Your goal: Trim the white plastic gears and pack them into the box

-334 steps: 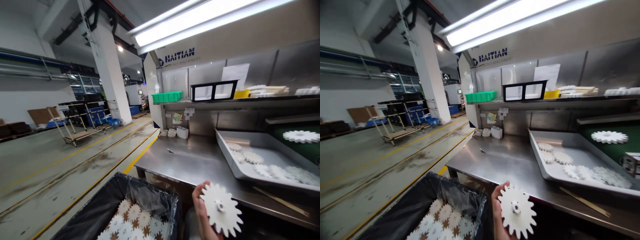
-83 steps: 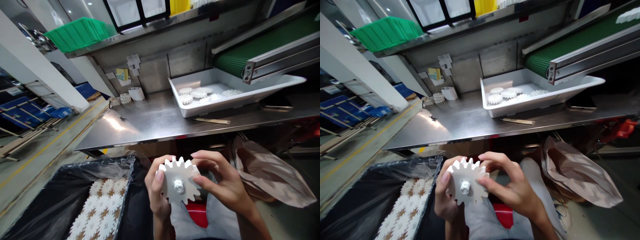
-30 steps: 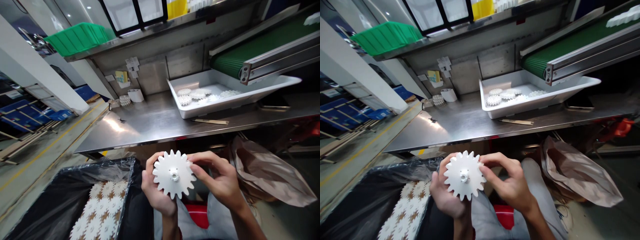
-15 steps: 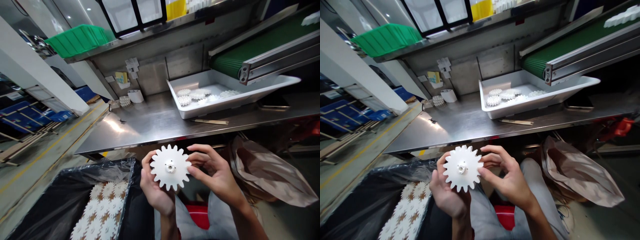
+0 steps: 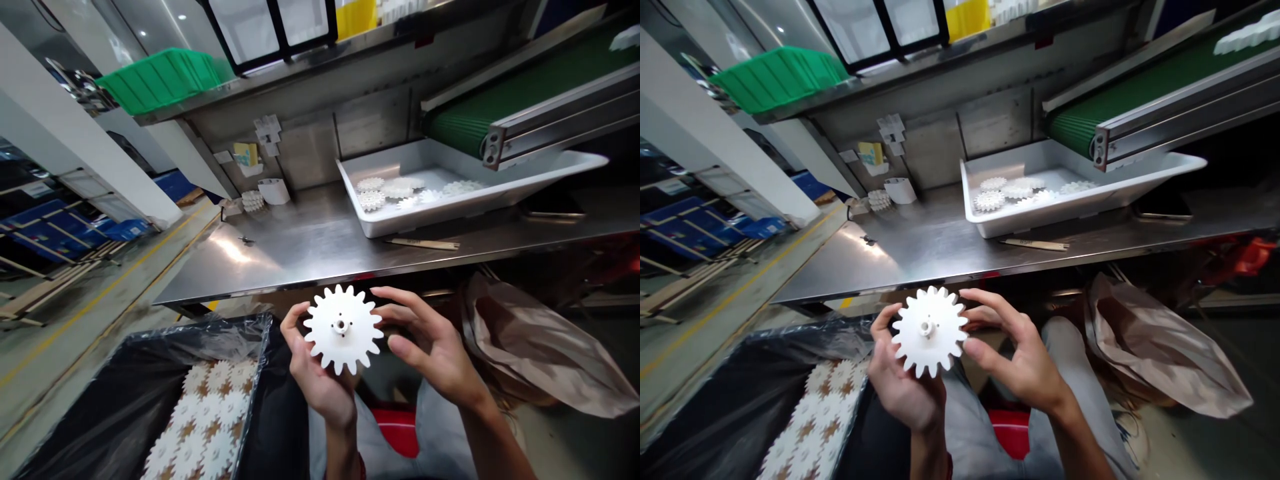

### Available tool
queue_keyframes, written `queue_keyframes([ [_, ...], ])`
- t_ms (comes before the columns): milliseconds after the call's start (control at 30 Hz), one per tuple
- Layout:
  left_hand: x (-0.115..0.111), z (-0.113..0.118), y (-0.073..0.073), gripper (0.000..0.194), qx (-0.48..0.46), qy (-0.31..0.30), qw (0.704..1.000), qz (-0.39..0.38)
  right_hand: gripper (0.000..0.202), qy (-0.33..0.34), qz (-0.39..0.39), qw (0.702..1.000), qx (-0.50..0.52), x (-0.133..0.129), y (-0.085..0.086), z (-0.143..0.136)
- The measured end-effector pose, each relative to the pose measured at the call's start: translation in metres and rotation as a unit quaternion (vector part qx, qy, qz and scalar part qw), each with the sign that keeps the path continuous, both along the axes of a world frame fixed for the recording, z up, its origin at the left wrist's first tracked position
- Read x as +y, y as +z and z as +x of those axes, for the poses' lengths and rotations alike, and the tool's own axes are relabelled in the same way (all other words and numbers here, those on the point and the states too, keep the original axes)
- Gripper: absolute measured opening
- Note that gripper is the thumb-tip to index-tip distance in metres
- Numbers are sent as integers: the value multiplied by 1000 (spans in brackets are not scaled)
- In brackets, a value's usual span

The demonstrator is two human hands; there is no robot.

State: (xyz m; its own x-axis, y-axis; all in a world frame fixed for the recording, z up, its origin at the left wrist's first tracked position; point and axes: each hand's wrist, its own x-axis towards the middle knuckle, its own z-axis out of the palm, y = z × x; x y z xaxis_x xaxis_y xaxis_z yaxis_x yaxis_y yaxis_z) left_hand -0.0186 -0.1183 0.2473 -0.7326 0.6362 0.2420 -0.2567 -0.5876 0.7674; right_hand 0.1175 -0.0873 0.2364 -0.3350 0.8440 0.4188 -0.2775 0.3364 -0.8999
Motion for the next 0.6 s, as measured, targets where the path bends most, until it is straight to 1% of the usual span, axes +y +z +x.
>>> queue_keyframes([
  [133,0,2,10,30,-9,38,999,5,69,-10,26,999,-45,-2,0,1],
  [200,-1,2,13,33,-12,39,999,2,77,-15,36,997,-68,-3,0,0],
  [300,-2,1,13,35,-24,38,999,-3,87,-18,53,995,-79,-3,-1,-3],
  [467,-3,2,11,35,-39,51,998,11,92,-16,69,993,-92,-1,-4,-6],
  [600,-6,3,11,34,-30,48,998,30,89,-14,77,992,-94,-1,-5,-6],
])
